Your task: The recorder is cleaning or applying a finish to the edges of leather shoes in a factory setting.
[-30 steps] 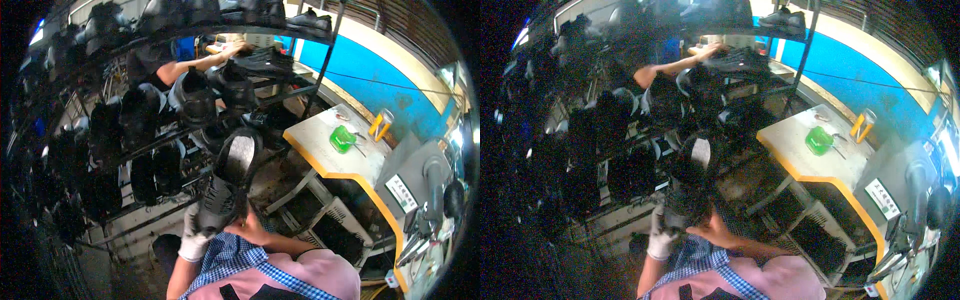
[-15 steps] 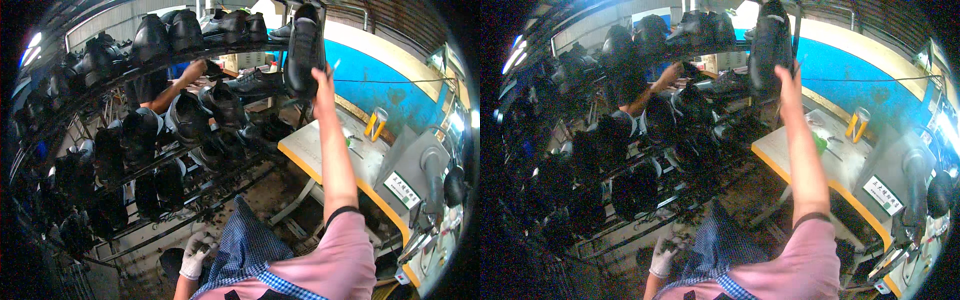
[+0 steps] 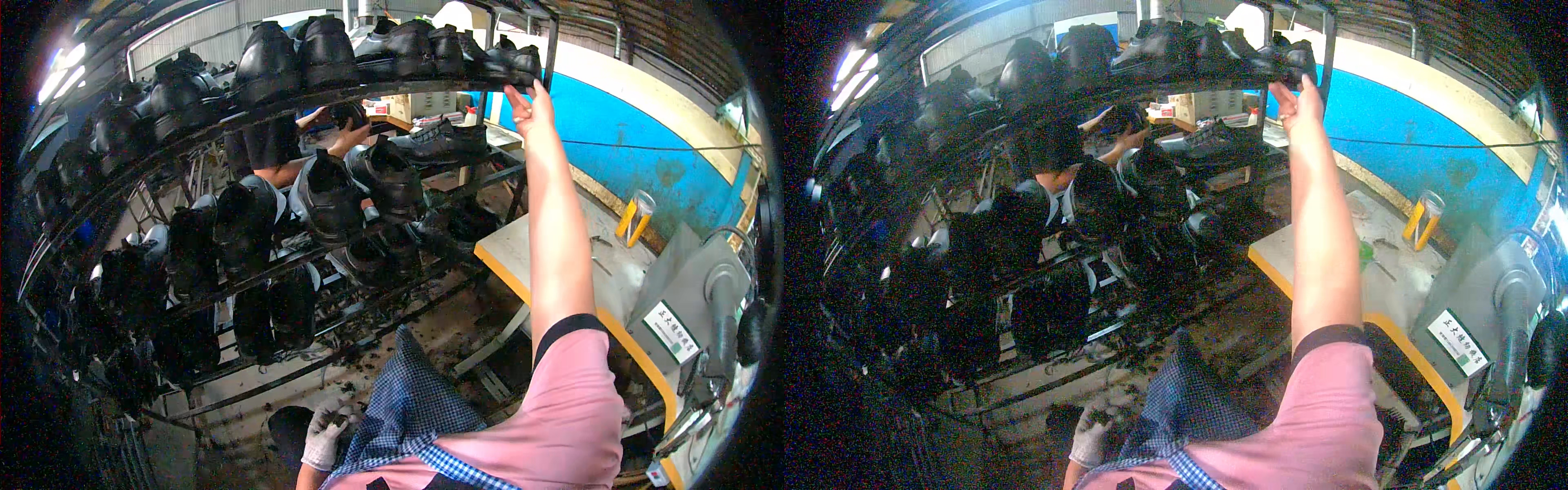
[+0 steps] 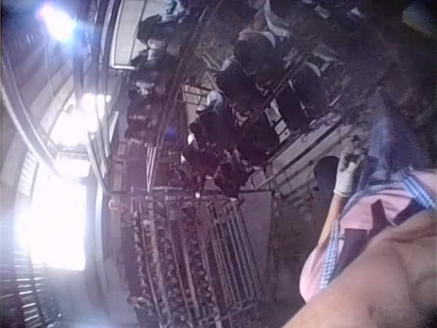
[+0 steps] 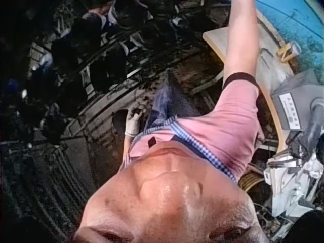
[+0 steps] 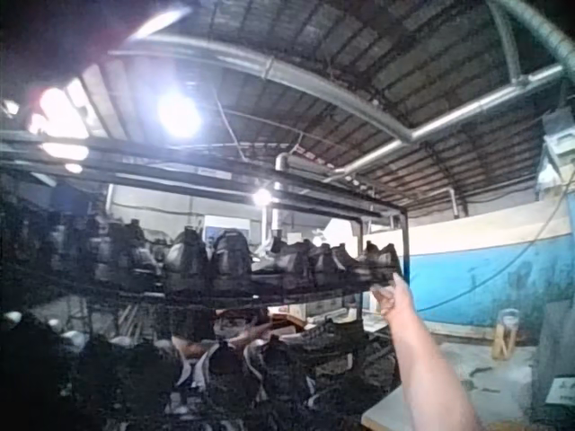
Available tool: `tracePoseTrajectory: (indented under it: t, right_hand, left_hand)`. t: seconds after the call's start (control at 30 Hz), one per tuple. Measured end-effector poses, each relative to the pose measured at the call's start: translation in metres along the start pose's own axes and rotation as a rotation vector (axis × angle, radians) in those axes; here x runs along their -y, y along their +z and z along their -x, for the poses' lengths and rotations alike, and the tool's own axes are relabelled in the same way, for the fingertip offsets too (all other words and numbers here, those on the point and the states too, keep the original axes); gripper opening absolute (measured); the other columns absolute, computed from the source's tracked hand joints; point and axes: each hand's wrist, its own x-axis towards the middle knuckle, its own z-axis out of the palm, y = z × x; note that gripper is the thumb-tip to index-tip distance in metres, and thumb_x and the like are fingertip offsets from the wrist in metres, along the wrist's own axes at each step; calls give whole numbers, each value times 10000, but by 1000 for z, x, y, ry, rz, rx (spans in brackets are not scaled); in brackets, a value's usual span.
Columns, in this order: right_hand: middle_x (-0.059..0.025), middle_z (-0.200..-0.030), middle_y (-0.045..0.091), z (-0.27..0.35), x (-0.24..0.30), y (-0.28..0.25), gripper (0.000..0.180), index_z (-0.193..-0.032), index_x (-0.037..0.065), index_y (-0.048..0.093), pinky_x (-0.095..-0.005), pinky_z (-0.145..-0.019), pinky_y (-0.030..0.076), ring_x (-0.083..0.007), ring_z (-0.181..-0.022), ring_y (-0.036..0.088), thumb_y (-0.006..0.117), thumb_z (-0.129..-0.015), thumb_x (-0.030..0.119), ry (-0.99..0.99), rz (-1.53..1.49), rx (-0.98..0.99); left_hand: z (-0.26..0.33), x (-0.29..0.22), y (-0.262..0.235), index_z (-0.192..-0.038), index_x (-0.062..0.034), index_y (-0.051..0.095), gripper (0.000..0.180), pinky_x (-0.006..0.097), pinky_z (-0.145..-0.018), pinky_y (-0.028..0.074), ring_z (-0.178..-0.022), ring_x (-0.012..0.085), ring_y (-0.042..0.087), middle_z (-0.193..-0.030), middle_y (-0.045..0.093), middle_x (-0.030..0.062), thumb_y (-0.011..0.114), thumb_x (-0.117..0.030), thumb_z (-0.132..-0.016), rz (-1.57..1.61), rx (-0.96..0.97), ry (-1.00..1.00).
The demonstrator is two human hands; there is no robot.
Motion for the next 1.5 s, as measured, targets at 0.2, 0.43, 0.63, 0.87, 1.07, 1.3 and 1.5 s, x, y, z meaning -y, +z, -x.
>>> tracePoseTrajectory:
  t: [0.2,0.43,0.63,0.87,1.07,1.3,1.5]
  right_hand:
    - [-132,-859,646,27,-48,38,448,-1076,37,577,-290,-605,493,-225,-575,637,694,-759,331,-1057,883,0]
    - [-141,-857,671,20,-29,99,1045,-1404,-9,162,-310,-643,527,-170,-542,642,708,-671,498,-483,1470,244]
    - [-150,-891,669,18,-33,106,857,-1237,6,436,-359,-764,507,-251,-689,665,707,-622,537,-449,1609,150]
    - [-94,-962,622,101,-10,59,470,-1059,-12,565,-279,-663,495,-170,-823,598,757,-699,223,-828,477,141]
    - [-94,-1140,575,254,-6,-51,415,-1156,56,556,-338,-739,458,-210,-836,574,526,-774,216,-863,444,-268]
    - [-151,-1249,515,354,-103,-104,730,-1329,36,396,-446,-992,400,-295,-1161,490,546,-688,349,8,-214,314]
    - [-112,-1288,472,370,-178,-166,811,-1363,54,329,-426,-1003,386,-268,-1192,457,647,-628,187,717,364,595]
  left_hand:
    - [-13,15,-22,-1134,-20,488,311,356,-877,487,-981,223,577,-1037,587,109,532,18,-828,0,-8,-45]
    - [-11,19,-26,-1148,-3,484,306,329,-885,484,-975,216,590,-1075,587,106,508,12,-844,-7,-35,-15]
    - [-7,16,-21,-1140,0,499,292,321,-876,489,-974,196,589,-1071,589,101,521,0,-849,-182,-24,-25]
    - [-16,12,-18,-1116,-7,525,284,285,-833,492,-951,179,589,-1038,591,93,557,-10,-834,-420,71,121]
    - [-7,2,-7,-1133,-12,519,339,311,-828,481,-933,189,567,-1008,582,82,590,-47,-803,2,37,-133]
    - [-17,-42,38,-1460,-183,90,1024,430,-1037,333,-1314,321,306,-1447,274,120,669,-568,-708,107,330,257]
    - [-18,-66,23,-1450,-191,144,834,454,-1040,319,-1273,311,375,-1392,365,142,610,-93,-765,290,-45,370]
